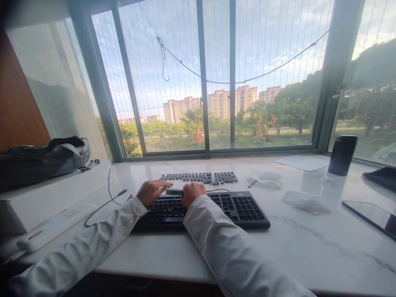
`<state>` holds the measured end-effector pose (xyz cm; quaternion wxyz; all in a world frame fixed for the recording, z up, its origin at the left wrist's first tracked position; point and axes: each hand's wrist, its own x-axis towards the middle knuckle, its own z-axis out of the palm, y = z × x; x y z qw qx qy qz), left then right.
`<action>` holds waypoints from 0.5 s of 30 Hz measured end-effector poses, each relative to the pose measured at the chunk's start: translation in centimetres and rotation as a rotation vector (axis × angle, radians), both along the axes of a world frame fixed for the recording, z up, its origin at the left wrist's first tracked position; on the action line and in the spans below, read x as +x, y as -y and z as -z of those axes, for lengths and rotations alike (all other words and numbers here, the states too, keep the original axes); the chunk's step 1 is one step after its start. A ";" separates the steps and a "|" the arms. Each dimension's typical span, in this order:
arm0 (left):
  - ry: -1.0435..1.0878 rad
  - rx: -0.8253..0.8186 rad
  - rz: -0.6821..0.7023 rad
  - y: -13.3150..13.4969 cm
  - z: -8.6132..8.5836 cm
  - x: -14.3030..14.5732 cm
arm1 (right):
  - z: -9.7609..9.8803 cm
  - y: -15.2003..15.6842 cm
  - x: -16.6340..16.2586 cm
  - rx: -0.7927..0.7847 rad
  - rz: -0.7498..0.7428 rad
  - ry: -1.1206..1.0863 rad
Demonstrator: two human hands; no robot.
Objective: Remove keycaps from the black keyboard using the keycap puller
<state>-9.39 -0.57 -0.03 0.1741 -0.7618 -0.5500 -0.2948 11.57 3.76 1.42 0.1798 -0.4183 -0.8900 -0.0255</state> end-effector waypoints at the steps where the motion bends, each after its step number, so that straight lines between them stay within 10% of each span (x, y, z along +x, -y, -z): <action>1: 0.014 0.009 -0.031 -0.2 0.1 -0.3 | -0.1 0.0 0.1 0.026 -0.012 0.039; 15: -0.202 -0.245 -0.314 -8.3 -1.2 -1.3 | 0.3 0.4 -0.2 0.044 -0.141 0.058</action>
